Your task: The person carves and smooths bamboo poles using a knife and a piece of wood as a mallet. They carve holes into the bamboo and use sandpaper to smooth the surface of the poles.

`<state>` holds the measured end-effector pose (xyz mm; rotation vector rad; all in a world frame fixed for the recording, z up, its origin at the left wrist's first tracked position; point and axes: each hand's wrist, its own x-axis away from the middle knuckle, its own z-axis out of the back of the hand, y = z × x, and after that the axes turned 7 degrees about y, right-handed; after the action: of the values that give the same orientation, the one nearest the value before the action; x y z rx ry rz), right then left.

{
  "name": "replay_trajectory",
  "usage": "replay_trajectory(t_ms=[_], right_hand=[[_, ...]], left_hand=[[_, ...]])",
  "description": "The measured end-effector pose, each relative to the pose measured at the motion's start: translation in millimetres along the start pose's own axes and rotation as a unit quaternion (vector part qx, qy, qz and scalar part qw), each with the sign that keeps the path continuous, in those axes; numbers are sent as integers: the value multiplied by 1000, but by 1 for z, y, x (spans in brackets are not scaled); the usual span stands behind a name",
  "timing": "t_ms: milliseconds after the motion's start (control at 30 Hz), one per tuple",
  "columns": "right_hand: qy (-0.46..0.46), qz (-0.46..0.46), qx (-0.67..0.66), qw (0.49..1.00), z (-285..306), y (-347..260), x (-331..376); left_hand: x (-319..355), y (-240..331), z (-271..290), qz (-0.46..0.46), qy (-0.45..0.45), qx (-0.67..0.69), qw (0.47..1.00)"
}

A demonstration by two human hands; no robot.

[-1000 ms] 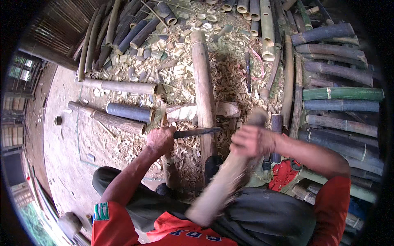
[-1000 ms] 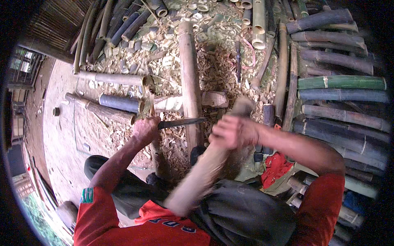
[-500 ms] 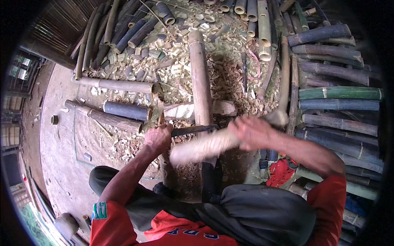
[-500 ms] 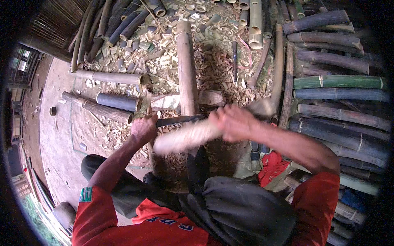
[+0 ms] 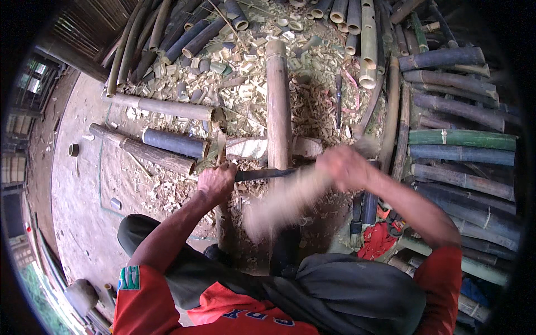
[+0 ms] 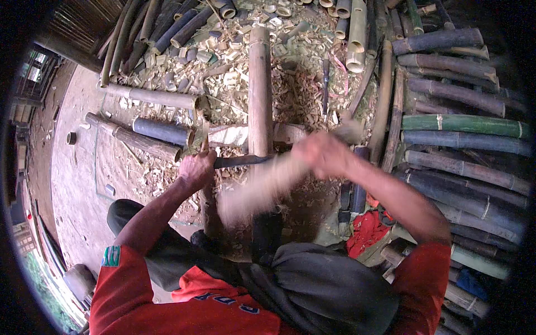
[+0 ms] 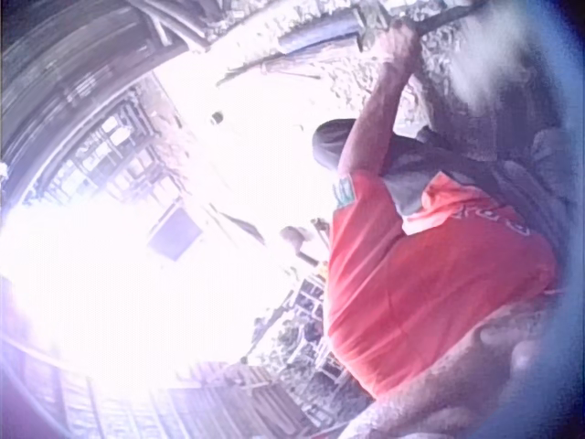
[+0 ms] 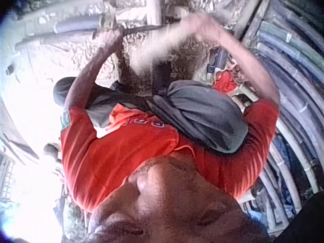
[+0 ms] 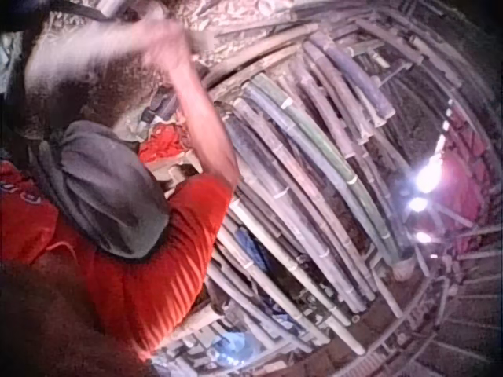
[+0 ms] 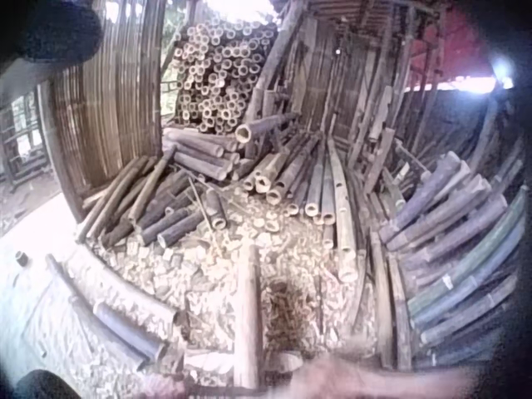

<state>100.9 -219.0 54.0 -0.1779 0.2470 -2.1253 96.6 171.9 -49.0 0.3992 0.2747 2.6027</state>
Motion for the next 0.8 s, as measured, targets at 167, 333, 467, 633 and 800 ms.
replay_trajectory(t_ms=[167, 333, 467, 633, 800], right_hand=[[-85, -7, 18, 996, 14, -67, -20], [-60, -52, 35, 996, -9, 1, -5], [-141, -82, 77, 984, 3, -46, -22], [66, 36, 8, 997, -7, -3, -6], [-186, -114, 68, 974, 6, -37, -11]], left_hand=[[10, -13, -5, 8, -16, 0, 1000], [-7, 0, 4, -9, -37, -33, 999], [0, -8, 3, 1, -39, -39, 998], [-12, 2, 7, -17, -50, -36, 998], [4, -15, -13, -65, 112, -10, 991]])
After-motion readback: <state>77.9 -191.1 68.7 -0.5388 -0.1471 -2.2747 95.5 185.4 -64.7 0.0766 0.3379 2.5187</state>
